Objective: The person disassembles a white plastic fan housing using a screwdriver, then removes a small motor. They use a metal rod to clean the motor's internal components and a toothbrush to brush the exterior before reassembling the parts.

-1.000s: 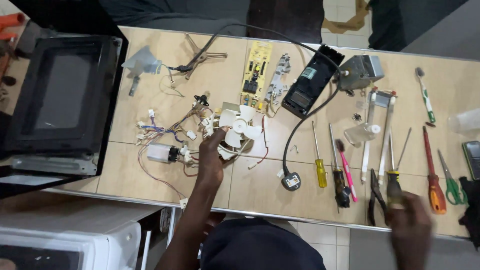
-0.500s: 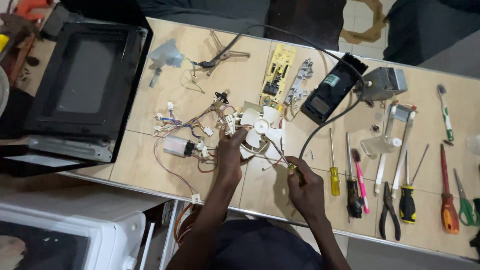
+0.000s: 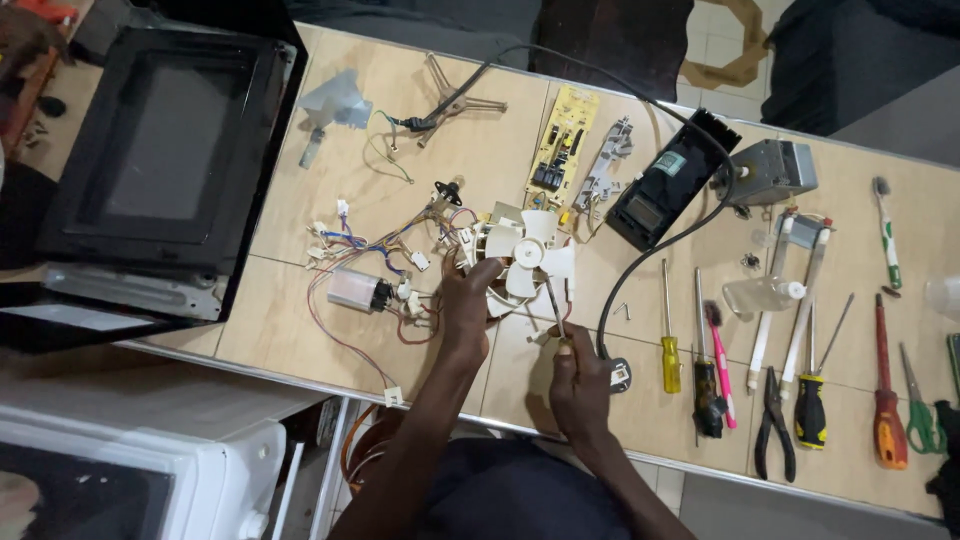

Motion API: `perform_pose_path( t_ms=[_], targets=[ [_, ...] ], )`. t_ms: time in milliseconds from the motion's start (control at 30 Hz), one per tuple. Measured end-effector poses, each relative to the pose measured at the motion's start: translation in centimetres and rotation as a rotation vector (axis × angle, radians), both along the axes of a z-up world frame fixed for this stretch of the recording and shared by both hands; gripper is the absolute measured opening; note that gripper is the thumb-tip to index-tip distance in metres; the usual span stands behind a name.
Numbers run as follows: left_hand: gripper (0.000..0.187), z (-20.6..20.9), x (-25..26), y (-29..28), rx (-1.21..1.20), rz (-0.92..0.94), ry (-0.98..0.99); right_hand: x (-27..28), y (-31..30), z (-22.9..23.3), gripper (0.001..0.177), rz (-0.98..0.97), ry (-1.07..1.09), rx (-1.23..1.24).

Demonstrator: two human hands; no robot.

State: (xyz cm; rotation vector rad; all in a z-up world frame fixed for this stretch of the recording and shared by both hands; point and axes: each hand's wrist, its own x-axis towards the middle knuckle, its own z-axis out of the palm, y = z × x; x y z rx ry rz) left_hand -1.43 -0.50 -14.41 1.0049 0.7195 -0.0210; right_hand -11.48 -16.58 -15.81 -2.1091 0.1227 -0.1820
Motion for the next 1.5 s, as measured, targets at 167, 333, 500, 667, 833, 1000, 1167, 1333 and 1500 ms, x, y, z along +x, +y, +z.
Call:
perform_pose_path(
  t_ms=[167,333,500,667,833,1000,1167,1333,1500],
  targets=[
    [0.069,2.5,0.1,0.8,0.034,-0.033,0.06,1.3,-0.4,-0.3,0.035,0.024,-0.084,-0.05],
    [0.069,3.7,0.4,1.2,0.034,-0.138,0.123,0.8,-2.6,-1.5,0.043,0.059,-0.04,-0.084],
    [0.042,5.7,0.6,0.9,0.081,-0.095,0.157,2.0,-4.4,4.7,0.036,0.238,0.004,-0.411],
    [0.06,7.0,0.9,1.0,0.073,-0.091,0.155,4.3,-2.3,5.2,0.027,0.262,-0.06,-0.42],
    [0.019,5.9,0.5,1.3,0.086,-0.101,0.087,3.2,-1.2,3.7,0.024,0.207,-0.084,-0.412],
    [0.055,9.0,0.8,1.3,0.073,-0.111,0.126,3.0,-1.0,1.1,0.025,0.139,-0.203,-0.447],
    [0.065,9.8,0.9,1.3,0.089,-0.129,0.176,2.8,-0.6,0.2,0.031,0.118,-0.223,-0.439],
    [0.062,9.4,1.1,1.5,0.1,-0.121,0.157,3.0,-0.5,-0.8,0.034,0.098,-0.297,-0.433],
    [0.1,8.4,1.2,1.7,0.104,-0.147,0.191,3.0,-0.1,-1.2,0.032,0.097,-0.343,-0.378]
  ],
)
